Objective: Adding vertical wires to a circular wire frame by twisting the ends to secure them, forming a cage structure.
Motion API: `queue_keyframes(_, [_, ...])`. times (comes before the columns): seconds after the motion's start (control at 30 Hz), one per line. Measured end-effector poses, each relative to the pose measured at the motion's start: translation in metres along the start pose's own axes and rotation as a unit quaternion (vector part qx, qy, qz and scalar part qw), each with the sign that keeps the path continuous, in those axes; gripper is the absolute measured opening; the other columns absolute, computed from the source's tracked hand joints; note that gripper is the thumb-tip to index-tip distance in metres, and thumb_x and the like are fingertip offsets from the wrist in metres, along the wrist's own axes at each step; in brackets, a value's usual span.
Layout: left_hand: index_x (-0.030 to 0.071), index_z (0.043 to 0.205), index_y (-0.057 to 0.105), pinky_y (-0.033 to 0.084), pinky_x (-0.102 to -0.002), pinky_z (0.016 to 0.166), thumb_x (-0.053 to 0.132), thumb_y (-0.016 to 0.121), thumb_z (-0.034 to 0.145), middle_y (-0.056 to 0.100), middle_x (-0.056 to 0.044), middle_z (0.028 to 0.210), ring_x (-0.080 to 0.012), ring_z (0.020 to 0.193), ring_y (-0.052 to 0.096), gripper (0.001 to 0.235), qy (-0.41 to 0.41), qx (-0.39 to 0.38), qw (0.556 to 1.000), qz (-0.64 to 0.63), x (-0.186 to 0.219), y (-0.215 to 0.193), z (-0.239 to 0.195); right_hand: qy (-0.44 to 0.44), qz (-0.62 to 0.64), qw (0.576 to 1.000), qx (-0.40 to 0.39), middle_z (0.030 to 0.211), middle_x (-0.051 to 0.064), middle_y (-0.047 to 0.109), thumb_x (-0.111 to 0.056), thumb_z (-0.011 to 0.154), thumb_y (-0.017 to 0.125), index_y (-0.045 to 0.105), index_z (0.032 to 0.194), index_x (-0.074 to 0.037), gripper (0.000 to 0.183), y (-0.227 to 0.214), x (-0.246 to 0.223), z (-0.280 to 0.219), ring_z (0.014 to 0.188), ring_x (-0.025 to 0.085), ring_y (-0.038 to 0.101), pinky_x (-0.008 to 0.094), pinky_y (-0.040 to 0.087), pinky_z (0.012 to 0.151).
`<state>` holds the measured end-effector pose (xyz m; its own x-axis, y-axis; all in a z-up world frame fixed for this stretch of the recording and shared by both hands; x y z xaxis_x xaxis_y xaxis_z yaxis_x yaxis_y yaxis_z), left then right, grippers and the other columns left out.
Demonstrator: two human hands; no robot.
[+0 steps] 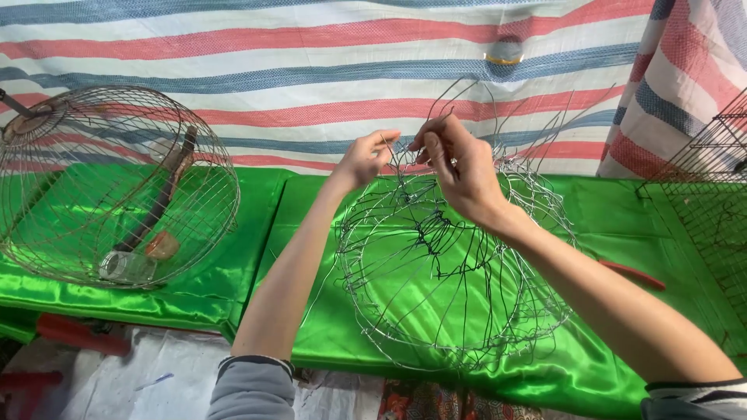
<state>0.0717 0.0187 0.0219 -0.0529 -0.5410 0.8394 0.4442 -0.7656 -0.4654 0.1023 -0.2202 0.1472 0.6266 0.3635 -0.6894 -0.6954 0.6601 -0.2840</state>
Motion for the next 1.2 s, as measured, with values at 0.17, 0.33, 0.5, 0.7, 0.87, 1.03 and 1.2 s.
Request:
queue_keyframes(0.17, [0.005,0.14,0.062,0.054,-0.043,0.105,0.016,0.075,0.085,0.06,-0.026,0.141,-0.0358,0.122,0.065,0.058,-0.074,-0.073,0.994,-0.028,-0.019,-0.002,0.022,-0.038,-0.014,0.999,0.032,0.094,0.016,0.073,-0.005,0.111,0.046,0.058,0.113,-0.004,0.012,0.009,0.021,0.003,0.077,0.025,0.073,0.037,0.059,0.065])
queue_keyframes(0.33, [0.009,0.13,0.07,0.05,-0.04,0.108,0.035,0.098,0.062,0.073,-0.014,0.123,-0.0283,0.12,0.068,0.078,-0.148,-0.109,0.979,0.086,-0.053,-0.003,0.053,-0.048,0.017,0.998,0.029,0.092,0.015,0.074,0.0,0.109,0.045,0.058,0.113,-0.004,0.013,0.014,0.02,0.005,0.075,0.024,0.073,0.036,0.059,0.064])
queue_keyframes(0.5, [0.03,0.101,0.081,0.057,-0.04,0.095,0.064,0.097,0.051,0.078,0.008,0.085,-0.0216,0.101,0.075,0.062,-0.093,-0.102,0.932,0.335,-0.101,0.015,0.095,-0.048,0.031,0.997,0.047,0.09,0.015,0.074,0.003,0.108,0.045,0.058,0.111,-0.004,0.015,0.014,0.016,0.004,0.072,0.022,0.073,0.032,0.055,0.058])
queue_keyframes(0.7, [0.0,0.123,0.073,0.065,-0.039,0.057,0.039,0.074,0.096,0.073,-0.027,0.11,-0.037,0.084,0.074,0.047,-0.129,-0.196,0.929,0.285,-0.121,0.027,0.101,-0.03,0.043,0.998,0.029,0.093,0.018,0.074,-0.002,0.109,0.046,0.059,0.109,-0.002,0.013,0.006,0.017,-0.003,0.08,0.028,0.077,0.043,0.063,0.07])
queue_keyframes(0.87, [0.007,0.112,0.078,0.065,-0.047,0.063,0.037,0.057,0.098,0.075,-0.025,0.105,-0.0392,0.09,0.075,0.039,-0.174,-0.248,0.888,0.346,-0.036,0.024,0.062,-0.022,0.006,1.0,0.014,0.095,0.015,0.076,-0.008,0.111,0.041,0.06,0.105,-0.004,0.02,0.001,0.019,-0.007,0.082,0.03,0.079,0.045,0.063,0.071])
queue_keyframes(1.03, [-0.003,0.098,0.076,0.064,-0.047,0.053,0.017,0.049,0.096,0.075,-0.028,0.095,-0.0394,0.083,0.074,0.034,-0.184,-0.279,0.868,0.367,-0.022,0.026,0.066,-0.018,0.006,1.0,0.016,0.094,0.016,0.076,-0.005,0.111,0.04,0.06,0.104,-0.004,0.021,-0.01,0.013,-0.01,0.085,0.032,0.079,0.047,0.063,0.076])
queue_keyframes(1.2, [-0.002,0.085,0.074,0.062,-0.038,0.037,0.013,0.047,0.094,0.072,-0.026,0.077,-0.0325,0.058,0.073,0.032,-0.211,-0.272,0.856,0.386,-0.061,0.028,0.077,0.007,0.038,0.998,0.04,0.099,0.018,0.077,-0.008,0.113,0.036,0.059,0.105,-0.003,0.024,-0.018,0.014,-0.017,0.09,0.032,0.079,0.046,0.062,0.081])
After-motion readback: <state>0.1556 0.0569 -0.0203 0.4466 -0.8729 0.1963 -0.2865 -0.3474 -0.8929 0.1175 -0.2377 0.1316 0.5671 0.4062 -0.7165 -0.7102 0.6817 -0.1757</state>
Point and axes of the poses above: each hand's wrist, its own z-axis towards the middle knuckle, its own y-axis out of the palm, x = y × z, the point moved 5 cm from there along z, towards the middle knuckle
